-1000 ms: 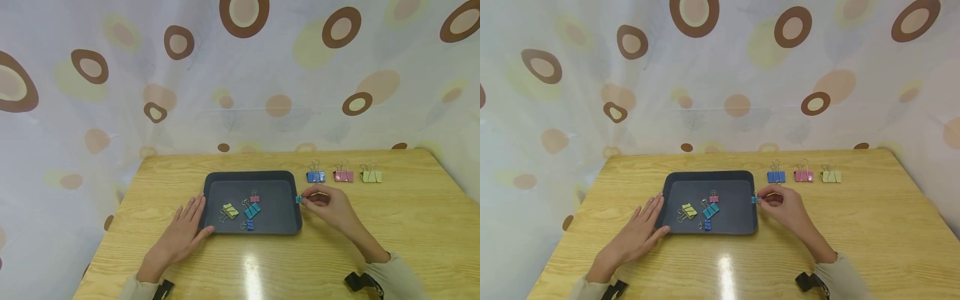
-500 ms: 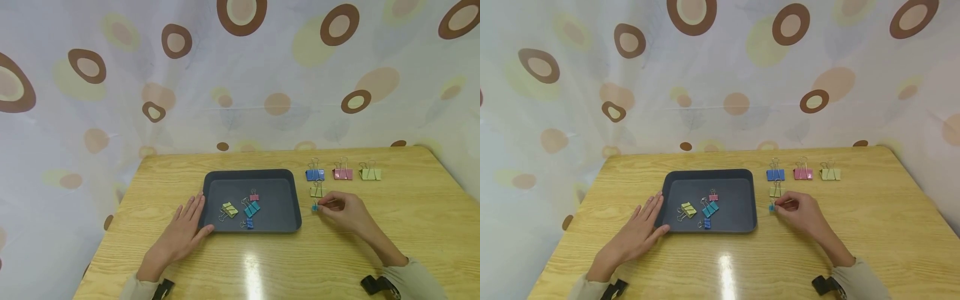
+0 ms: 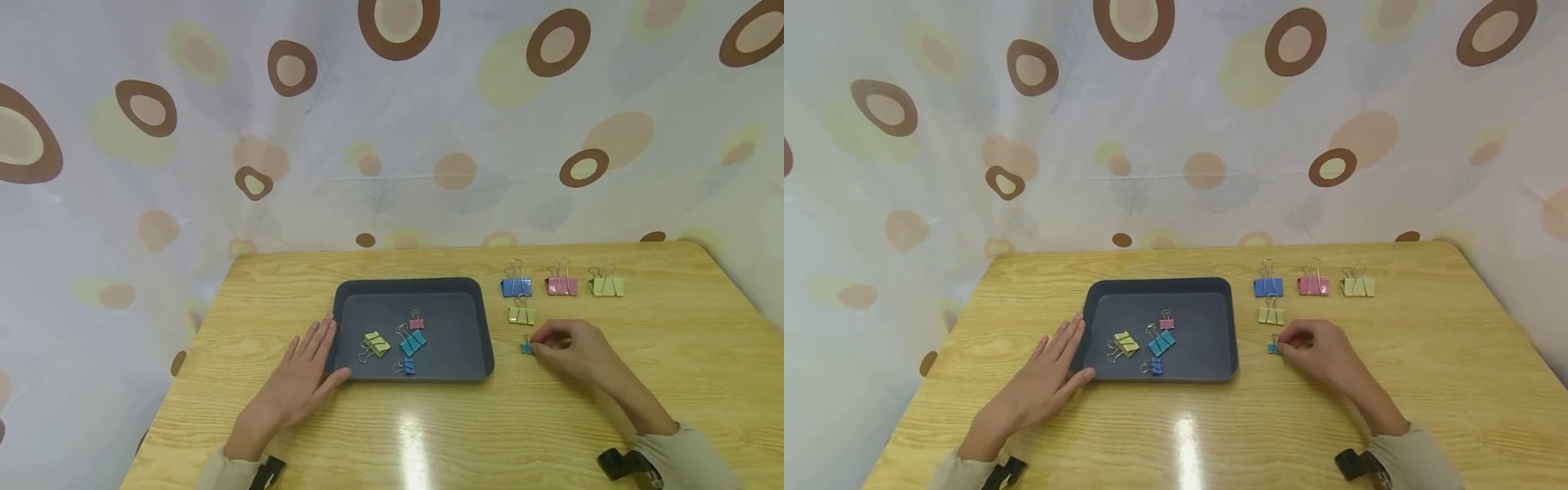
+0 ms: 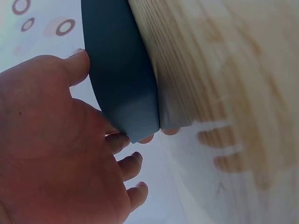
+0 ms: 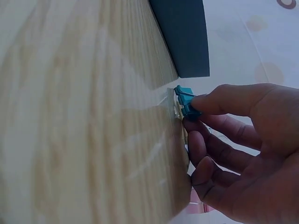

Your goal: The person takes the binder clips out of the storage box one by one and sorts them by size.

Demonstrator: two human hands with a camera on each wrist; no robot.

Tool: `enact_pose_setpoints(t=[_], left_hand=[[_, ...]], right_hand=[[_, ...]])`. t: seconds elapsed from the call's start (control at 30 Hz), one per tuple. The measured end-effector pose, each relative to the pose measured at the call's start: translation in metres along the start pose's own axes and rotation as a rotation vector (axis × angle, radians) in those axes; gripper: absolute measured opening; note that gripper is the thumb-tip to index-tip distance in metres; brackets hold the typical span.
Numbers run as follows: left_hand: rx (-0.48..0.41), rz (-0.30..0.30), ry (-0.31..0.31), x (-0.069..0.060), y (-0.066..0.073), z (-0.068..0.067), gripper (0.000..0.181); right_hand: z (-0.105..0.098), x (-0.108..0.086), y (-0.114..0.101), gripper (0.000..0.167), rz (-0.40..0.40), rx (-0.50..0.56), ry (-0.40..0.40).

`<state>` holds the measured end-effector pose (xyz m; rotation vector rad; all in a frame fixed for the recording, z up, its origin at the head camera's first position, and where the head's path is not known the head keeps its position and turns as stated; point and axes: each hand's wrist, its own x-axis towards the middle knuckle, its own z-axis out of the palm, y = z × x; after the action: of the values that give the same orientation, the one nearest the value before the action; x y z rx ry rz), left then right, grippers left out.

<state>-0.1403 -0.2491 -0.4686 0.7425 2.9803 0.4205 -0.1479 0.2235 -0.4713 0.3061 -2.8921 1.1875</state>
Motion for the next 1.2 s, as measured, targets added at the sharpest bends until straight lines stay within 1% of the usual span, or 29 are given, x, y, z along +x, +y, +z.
enact_pose_setpoints(t=[0.17, 0.33, 0.43, 0.5, 0.6, 0.67, 0.73, 0.87, 1.03, 1.2], left_hand=[[0.002, 0.002, 0.009, -0.001, 0.000, 0.000, 0.082], [0.001, 0.002, 0.015, -0.001, 0.001, 0.000, 0.082], [-0.003, -0.001, 0.011, -0.002, 0.002, 0.000, 0.083], [-0.005, -0.004, 0.004, -0.002, 0.002, 0.000, 0.083], [-0.003, -0.005, -0.006, -0.002, 0.001, 0.001, 0.083], [-0.001, -0.004, -0.011, -0.001, 0.001, 0.002, 0.083], [0.003, -0.002, -0.013, -0.001, 0.001, 0.002, 0.083], [0.008, 0.003, -0.004, 0.000, 0.002, 0.001, 0.083], [0.011, 0.007, 0.017, 0.001, 0.002, 0.000, 0.082], [0.014, 0.004, 0.014, 0.001, 0.001, 0.000, 0.082]], right_hand=[[-0.002, -0.001, 0.001, 0.004, -0.018, 0.000, -0.005], [-0.001, 0.000, 0.002, 0.004, 0.004, -0.002, -0.020], [-0.001, 0.000, 0.002, 0.009, 0.025, -0.008, -0.023], [-0.002, -0.001, 0.001, 0.015, 0.038, -0.017, -0.008], [-0.006, -0.004, -0.002, 0.023, 0.038, -0.021, 0.042], [-0.009, -0.004, -0.005, 0.024, 0.015, -0.008, 0.086], [-0.009, -0.005, -0.009, 0.021, -0.025, 0.016, 0.124], [-0.006, -0.005, -0.021, 0.014, -0.105, 0.078, 0.162], [0.002, -0.004, -0.038, 0.013, -0.149, 0.173, 0.143], [0.015, -0.001, -0.049, 0.017, -0.188, 0.249, 0.087]])
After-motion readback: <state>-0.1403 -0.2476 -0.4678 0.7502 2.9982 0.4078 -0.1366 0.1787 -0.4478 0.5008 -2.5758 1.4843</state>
